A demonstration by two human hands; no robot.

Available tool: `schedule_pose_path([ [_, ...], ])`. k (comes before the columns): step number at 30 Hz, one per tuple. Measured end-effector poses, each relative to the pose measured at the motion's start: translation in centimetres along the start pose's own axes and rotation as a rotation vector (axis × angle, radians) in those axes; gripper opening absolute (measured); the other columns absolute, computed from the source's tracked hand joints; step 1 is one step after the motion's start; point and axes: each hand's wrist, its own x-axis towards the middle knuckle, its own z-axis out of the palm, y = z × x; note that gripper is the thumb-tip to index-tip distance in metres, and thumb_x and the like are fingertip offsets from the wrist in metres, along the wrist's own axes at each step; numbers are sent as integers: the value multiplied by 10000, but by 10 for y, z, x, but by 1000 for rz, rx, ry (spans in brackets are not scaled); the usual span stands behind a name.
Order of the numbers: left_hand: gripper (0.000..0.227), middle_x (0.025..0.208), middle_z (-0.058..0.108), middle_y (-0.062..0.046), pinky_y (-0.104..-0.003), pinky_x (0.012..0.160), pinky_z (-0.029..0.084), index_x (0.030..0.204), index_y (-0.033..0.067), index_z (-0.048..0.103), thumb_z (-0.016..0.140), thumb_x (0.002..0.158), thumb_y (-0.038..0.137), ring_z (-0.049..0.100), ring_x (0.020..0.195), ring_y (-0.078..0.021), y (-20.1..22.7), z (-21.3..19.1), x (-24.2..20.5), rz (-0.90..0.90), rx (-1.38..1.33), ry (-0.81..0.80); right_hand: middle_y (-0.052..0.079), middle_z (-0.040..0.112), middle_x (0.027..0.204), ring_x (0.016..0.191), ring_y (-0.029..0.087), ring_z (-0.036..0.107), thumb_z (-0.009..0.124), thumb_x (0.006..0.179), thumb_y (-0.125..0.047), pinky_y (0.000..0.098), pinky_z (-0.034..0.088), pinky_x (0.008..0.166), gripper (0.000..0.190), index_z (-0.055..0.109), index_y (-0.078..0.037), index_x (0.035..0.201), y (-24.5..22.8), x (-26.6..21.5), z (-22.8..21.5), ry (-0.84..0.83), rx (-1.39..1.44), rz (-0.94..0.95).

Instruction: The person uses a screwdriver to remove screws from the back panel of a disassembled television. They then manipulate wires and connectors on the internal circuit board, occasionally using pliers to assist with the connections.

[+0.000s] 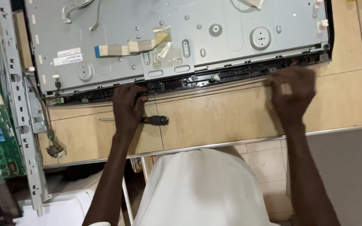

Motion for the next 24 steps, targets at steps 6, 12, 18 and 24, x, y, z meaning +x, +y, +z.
schedule_pose_path([
  [6,182,1046,614,-51,-462,1054,411,1041,168,693,654,1022,344,563,1113,-307,37,21,0,89,121,75,75,671,1016,919,317,642,749,1007,-314,437,550,845,150,784,-168,1007,-70,-13,67,-42,135,9],
  [12,342,1104,599,-82,-485,928,447,1177,133,650,764,887,274,559,1122,-346,81,66,19,27,18,-124,78,630,1117,1063,304,614,779,992,-199,446,488,956,93,761,-147,1066,-95,-10,89,-34,65,50],
  [18,254,997,528,-60,-456,856,449,1096,117,574,714,896,48,562,984,-321,81,87,24,-50,29,-130,64,636,1101,1087,294,618,791,987,-183,441,502,976,143,723,-104,1085,-100,-10,90,-61,111,123],
  [24,276,972,462,-42,-434,800,413,1064,141,522,707,884,44,518,953,-300,77,90,24,-22,70,-141,70,632,1101,1086,294,625,820,961,-203,417,505,995,212,737,-95,1123,-98,-14,94,-48,66,143],
])
